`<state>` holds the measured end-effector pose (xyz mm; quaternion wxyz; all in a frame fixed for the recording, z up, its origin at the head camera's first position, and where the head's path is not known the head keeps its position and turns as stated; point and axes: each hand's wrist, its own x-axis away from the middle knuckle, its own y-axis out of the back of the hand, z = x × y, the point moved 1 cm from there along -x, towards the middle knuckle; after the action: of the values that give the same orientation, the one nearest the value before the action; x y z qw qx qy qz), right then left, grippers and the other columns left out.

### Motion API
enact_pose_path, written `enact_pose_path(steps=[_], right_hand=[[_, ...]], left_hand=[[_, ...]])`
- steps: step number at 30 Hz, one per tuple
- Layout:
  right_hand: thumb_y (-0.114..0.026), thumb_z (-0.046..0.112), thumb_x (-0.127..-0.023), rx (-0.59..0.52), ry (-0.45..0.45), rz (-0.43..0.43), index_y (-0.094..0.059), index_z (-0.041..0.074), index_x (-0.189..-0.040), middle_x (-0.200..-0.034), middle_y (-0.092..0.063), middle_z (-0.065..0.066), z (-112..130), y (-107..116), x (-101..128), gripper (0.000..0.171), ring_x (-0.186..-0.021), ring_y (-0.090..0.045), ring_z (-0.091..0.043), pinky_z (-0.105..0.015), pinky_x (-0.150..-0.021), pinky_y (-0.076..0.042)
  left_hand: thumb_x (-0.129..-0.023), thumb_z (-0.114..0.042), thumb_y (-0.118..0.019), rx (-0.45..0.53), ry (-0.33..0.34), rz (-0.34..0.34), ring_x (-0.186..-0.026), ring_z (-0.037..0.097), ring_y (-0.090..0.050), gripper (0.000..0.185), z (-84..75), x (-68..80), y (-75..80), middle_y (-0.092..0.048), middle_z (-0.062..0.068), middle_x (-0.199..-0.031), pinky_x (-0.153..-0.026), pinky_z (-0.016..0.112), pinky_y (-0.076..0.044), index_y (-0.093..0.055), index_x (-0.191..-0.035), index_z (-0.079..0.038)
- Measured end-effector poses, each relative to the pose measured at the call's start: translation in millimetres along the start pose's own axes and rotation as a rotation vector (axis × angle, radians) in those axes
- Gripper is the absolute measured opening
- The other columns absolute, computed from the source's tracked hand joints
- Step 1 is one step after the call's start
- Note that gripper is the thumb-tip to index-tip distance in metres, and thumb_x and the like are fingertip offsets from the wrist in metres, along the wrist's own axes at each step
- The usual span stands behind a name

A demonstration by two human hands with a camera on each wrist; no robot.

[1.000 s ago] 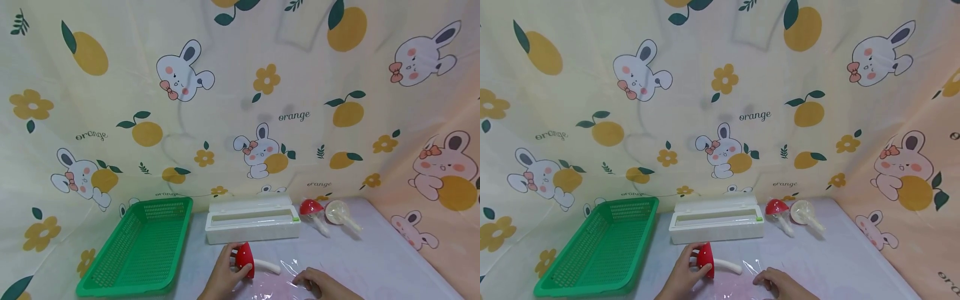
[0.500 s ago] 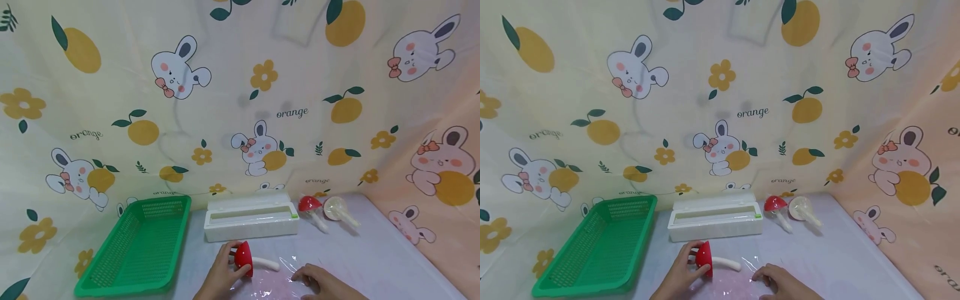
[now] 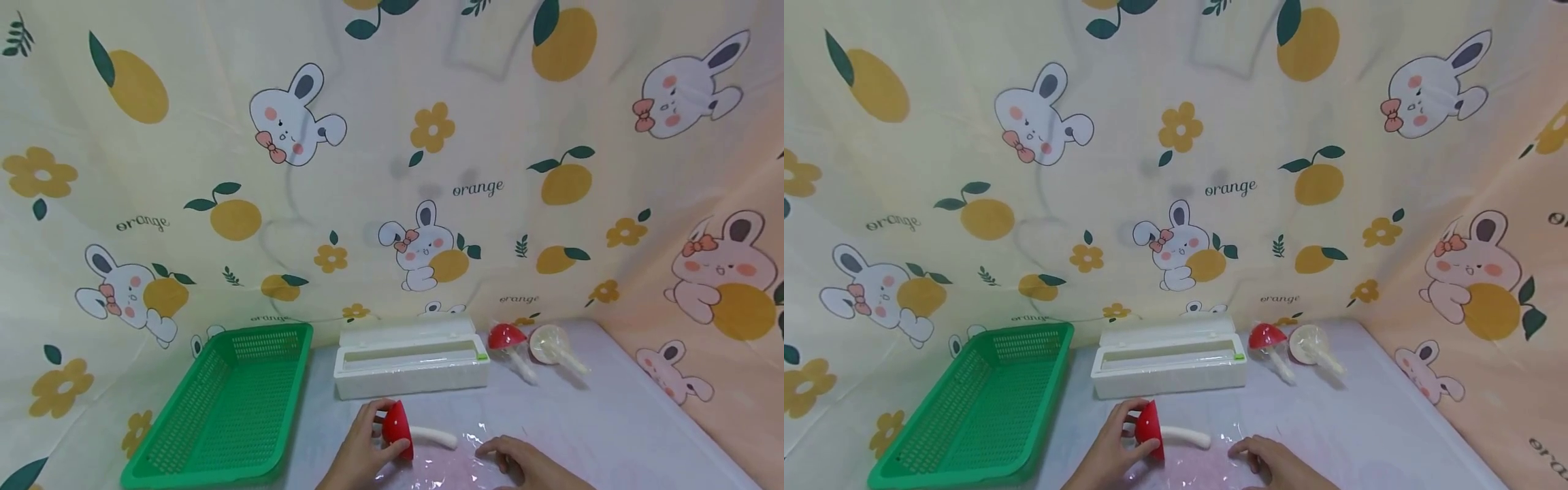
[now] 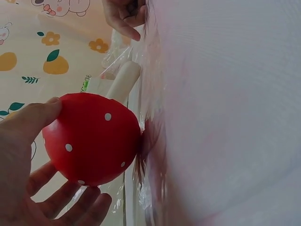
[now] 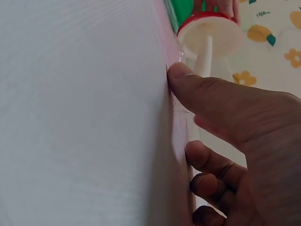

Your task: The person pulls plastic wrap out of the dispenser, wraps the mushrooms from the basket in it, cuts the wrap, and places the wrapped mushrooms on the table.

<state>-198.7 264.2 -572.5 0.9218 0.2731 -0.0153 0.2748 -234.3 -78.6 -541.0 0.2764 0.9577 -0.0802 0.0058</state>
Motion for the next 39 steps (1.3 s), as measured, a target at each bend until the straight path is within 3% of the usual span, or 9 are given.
enact_pose_path(steps=[8,17,28,39], right_hand=[[-0.088,0.039,-0.091,0.031,-0.024,-0.020,-0.061,0.024,-0.142,-0.103,-0.058,-0.002,4,-2,-2,0.060,-0.087,-0.054,-0.014,-0.021,-0.071,-0.045],[-0.084,0.030,-0.096,0.025,0.074,-0.005,-0.061,0.017,-0.142,-0.098,-0.057,-0.002,-1,0,-2,0.054,-0.082,-0.051,-0.008,-0.019,-0.067,-0.041],[-0.091,0.037,-0.087,0.084,0.031,-0.007,-0.057,0.020,-0.135,-0.099,-0.058,-0.001,3,1,2,0.062,-0.082,-0.056,-0.011,-0.019,-0.070,-0.048],[-0.094,0.046,-0.080,0.142,-0.048,-0.021,-0.060,0.027,-0.126,-0.109,-0.060,0.002,10,2,11,0.061,-0.098,-0.057,-0.018,-0.025,-0.085,-0.056]], left_hand=[[-0.077,-0.036,-0.098,-0.020,-0.038,0.020,-0.113,0.025,-0.059,0.081,2.2,4.9,10.2,-0.056,0.004,-0.139,-0.091,0.050,-0.063,-0.052,-0.143,-0.027],[-0.082,-0.037,-0.095,-0.043,-0.034,0.040,-0.111,0.024,-0.061,0.077,6.9,9.4,14.9,-0.055,0.005,-0.141,-0.094,0.053,-0.061,-0.052,-0.144,-0.025],[-0.078,-0.042,-0.097,-0.070,-0.026,0.041,-0.112,0.024,-0.063,0.084,12.9,12.9,20.4,-0.056,0.003,-0.141,-0.092,0.055,-0.061,-0.050,-0.146,-0.025],[-0.076,-0.046,-0.098,-0.102,-0.091,0.059,-0.107,0.021,-0.061,0.088,26.4,17.0,29.1,-0.057,0.004,-0.138,-0.087,0.047,-0.058,-0.051,-0.146,-0.023]])
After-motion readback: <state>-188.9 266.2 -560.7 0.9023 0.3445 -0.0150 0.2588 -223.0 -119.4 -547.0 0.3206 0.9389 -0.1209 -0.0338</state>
